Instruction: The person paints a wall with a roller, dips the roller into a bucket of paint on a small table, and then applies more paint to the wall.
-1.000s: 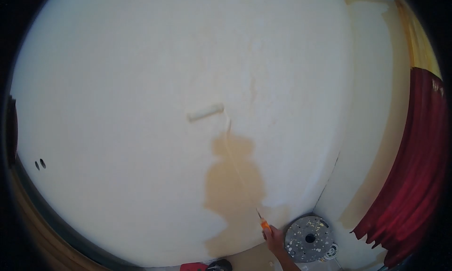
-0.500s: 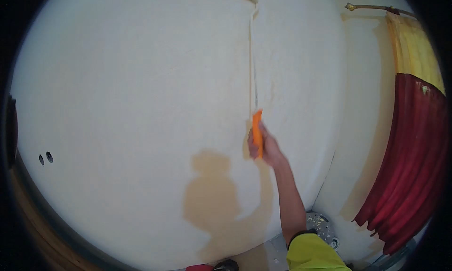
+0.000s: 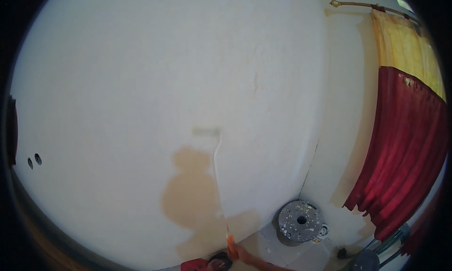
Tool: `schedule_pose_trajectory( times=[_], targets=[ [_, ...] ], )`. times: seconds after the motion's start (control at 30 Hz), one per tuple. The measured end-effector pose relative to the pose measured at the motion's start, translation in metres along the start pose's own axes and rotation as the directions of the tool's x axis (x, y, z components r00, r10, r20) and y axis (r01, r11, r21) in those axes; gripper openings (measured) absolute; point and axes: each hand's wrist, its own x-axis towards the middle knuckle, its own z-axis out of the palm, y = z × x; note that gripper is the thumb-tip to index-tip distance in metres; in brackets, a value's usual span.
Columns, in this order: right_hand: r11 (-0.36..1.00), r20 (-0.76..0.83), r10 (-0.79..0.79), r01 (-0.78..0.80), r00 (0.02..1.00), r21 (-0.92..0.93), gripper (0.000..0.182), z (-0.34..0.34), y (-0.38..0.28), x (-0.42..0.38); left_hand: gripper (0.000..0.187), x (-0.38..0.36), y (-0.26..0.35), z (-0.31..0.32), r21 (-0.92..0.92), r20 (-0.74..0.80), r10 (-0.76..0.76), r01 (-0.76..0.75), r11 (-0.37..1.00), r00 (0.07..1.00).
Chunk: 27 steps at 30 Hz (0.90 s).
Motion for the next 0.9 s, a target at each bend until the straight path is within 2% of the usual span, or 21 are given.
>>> schedule_pose_trajectory(
  times=[0.1,0.27,0.33,0.37,0.43,0.47,0.5,0.53,0.57,0.6,0.63,0.67,0.7,0.73,0.8,0.83,0.9],
  targets=[
    [0.998,-0.059,-0.025,0.028,0.998,0.055,0.057,-0.006,0.011,0.01,0.036,0.022,0.002,0.044,0.164,0.116,0.049,-0.068,0.984,0.992],
    [0.981,-0.187,-0.022,0.057,0.982,0.184,0.053,-0.014,0.01,-0.051,0.038,0.007,-0.036,0.096,0.363,0.256,0.057,-0.151,0.92,0.965],
    [0.969,-0.227,-0.022,0.077,0.974,0.236,0.052,-0.018,-0.006,-0.083,0.034,0.027,-0.064,0.09,0.444,0.219,-0.265,0.146,0.884,0.939],
    [0.962,-0.244,-0.017,0.083,0.97,0.261,0.051,-0.019,-0.012,-0.098,0.034,0.023,-0.045,0.113,0.45,0.212,-0.271,0.152,0.88,0.939],
    [0.954,-0.245,0.0,0.074,0.969,0.291,0.051,-0.012,-0.035,-0.127,0.03,0.018,-0.009,0.153,0.726,0.204,-0.315,0.073,0.684,0.927],
    [0.978,-0.317,-0.048,0.108,0.947,0.177,0.053,-0.004,-0.063,-0.139,0.03,0.028,-0.016,0.148,0.726,0.189,-0.311,0.08,0.683,0.932],
    [0.99,-0.377,-0.103,0.133,0.921,0.055,0.055,-0.004,-0.08,-0.147,0.03,0.046,-0.029,0.138,0.348,0.153,-0.227,0.163,0.923,0.962],
    [0.991,-0.359,-0.094,0.122,0.929,0.054,0.055,-0.019,-0.078,-0.15,0.037,0.058,-0.04,0.126,-0.105,0.081,-0.157,0.165,0.981,0.984],
    [1.0,-0.364,0.008,-0.013,0.931,-0.009,0.055,-0.042,-0.07,-0.151,0.039,0.057,-0.005,0.155,0.143,-0.044,-0.03,0.036,0.989,0.999],
    [0.987,-0.374,0.109,-0.146,0.921,-0.073,0.054,-0.065,-0.064,-0.15,0.042,0.058,0.056,0.206,0.398,-0.137,0.121,-0.057,0.916,0.983],
    [0.985,-0.351,0.121,-0.158,0.928,-0.077,0.054,-0.086,-0.058,-0.148,0.04,0.065,0.095,0.233,0.465,-0.104,0.156,-0.091,0.88,0.982],
    [0.966,-0.318,0.187,-0.233,0.93,-0.113,0.057,-0.105,-0.05,-0.151,0.039,0.067,0.129,0.254,0.532,-0.076,0.19,-0.121,0.838,0.979],
    [0.94,-0.294,0.251,-0.305,0.922,-0.152,0.062,-0.119,-0.051,-0.153,0.039,0.081,0.153,0.269,0.549,0.007,0.279,-0.236,0.802,0.96],
    [0.935,-0.275,0.265,-0.316,0.924,-0.161,0.062,-0.134,-0.051,-0.159,0.038,0.092,0.176,0.285,0.583,-0.004,0.292,-0.234,0.778,0.957],
    [0.915,-0.284,0.316,-0.369,0.905,-0.16,0.06,-0.147,-0.077,-0.168,0.038,0.111,0.213,0.314,0.585,0.069,0.312,-0.292,0.757,0.948],
    [0.91,-0.273,0.326,-0.378,0.905,-0.168,0.06,-0.153,-0.077,-0.163,0.04,0.122,0.219,0.319,0.526,0.093,0.286,-0.291,0.799,0.954],
    [0.93,-0.24,0.296,-0.336,0.925,-0.148,0.052,-0.166,-0.078,-0.153,0.041,0.147,0.198,0.312,0.523,0.093,0.281,-0.287,0.803,0.955]
  ],
)
